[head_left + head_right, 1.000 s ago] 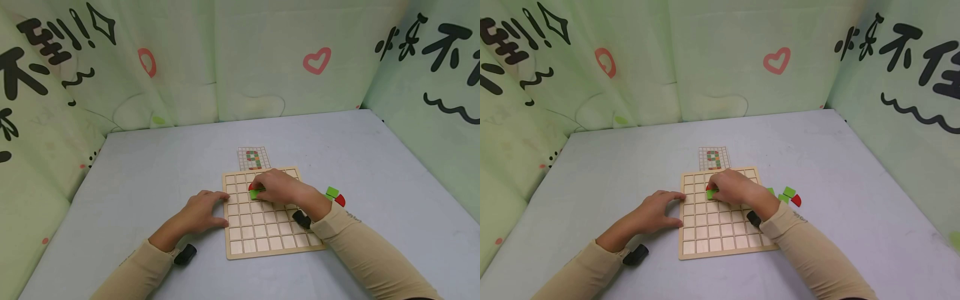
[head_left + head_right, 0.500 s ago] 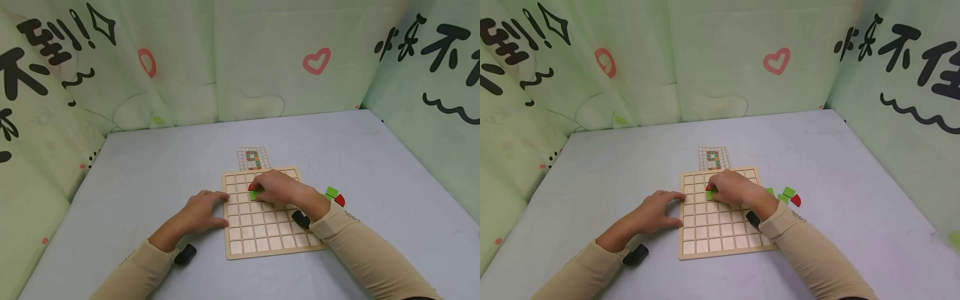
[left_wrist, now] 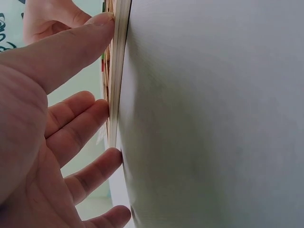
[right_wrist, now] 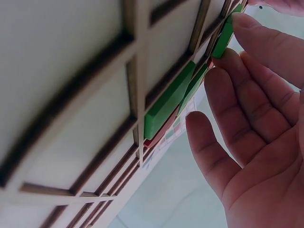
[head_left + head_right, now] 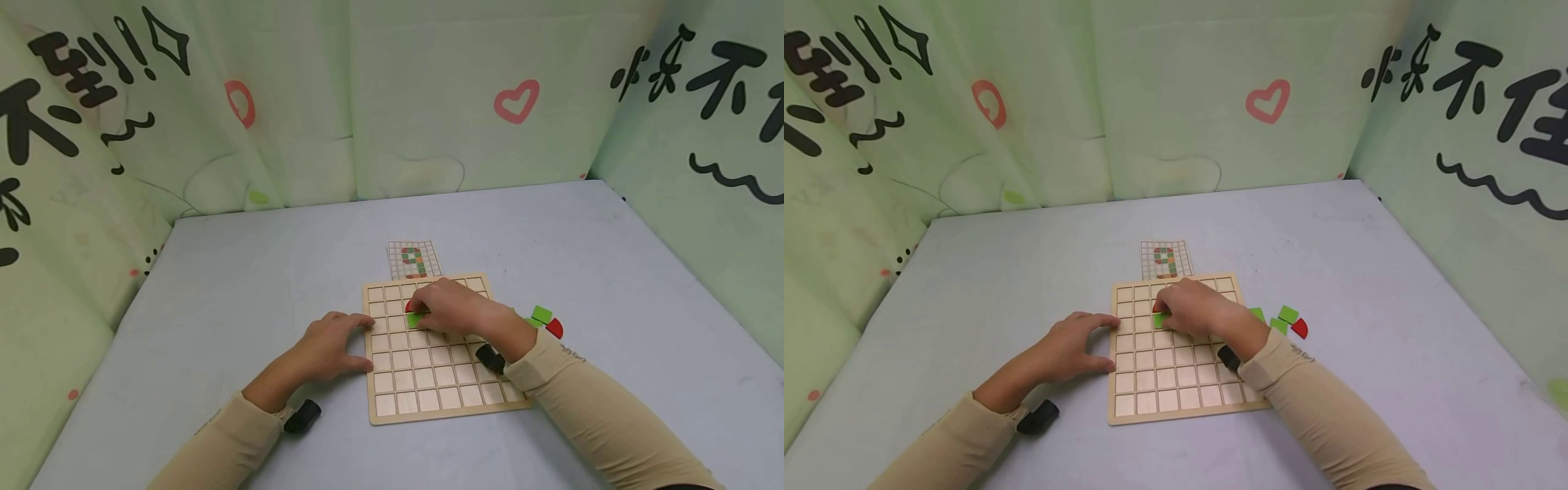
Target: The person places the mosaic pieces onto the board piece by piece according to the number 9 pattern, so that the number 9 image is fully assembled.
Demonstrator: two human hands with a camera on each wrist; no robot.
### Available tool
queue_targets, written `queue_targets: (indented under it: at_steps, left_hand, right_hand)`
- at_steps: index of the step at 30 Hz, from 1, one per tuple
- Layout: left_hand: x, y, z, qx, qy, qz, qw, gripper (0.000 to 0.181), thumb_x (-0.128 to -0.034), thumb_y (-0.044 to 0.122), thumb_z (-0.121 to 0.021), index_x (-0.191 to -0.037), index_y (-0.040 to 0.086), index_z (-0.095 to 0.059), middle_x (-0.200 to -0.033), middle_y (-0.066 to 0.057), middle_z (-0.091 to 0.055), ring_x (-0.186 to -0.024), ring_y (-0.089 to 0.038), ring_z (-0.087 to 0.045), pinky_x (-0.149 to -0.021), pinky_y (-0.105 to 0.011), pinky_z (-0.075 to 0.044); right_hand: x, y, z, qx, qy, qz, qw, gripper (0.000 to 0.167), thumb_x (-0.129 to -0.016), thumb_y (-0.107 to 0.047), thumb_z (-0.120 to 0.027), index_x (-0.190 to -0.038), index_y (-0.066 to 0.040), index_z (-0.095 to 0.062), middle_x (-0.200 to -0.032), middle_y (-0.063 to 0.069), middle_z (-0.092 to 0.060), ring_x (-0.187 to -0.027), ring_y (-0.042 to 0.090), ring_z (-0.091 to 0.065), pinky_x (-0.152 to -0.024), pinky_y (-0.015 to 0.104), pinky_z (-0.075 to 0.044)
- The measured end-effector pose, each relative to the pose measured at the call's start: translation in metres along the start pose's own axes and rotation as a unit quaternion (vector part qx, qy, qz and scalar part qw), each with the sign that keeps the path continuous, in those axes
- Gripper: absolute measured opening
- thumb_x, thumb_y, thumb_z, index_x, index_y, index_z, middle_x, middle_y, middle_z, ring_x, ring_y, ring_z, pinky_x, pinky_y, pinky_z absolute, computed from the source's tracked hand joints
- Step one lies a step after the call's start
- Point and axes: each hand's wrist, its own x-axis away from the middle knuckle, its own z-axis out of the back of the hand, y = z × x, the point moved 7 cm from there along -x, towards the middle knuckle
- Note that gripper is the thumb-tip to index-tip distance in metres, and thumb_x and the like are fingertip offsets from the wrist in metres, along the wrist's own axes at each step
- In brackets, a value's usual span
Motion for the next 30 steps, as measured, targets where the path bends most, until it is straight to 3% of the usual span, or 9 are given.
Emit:
queue_targets:
  at_steps: [30]
  left_hand:
    - [-0.0005,-0.002,-0.001,-0.001,-0.002,-0.002,1.0,0.065,-0.0794,0.032,-0.086,-0.136,0.015,-0.059,-0.133,-0.002,-0.06,-0.13,-0.028,-0.046,-0.104,-0.05,-0.038]
  right_hand:
    - [0.001,-0.0033,0.0013,0.001,0.011,0.028,0.9995,0.015,-0.092,-0.011,-0.073,-0.106,-0.007,-0.074,-0.101,0.0,-0.072,-0.094,0.016,-0.067,-0.085,0.033,-0.052]
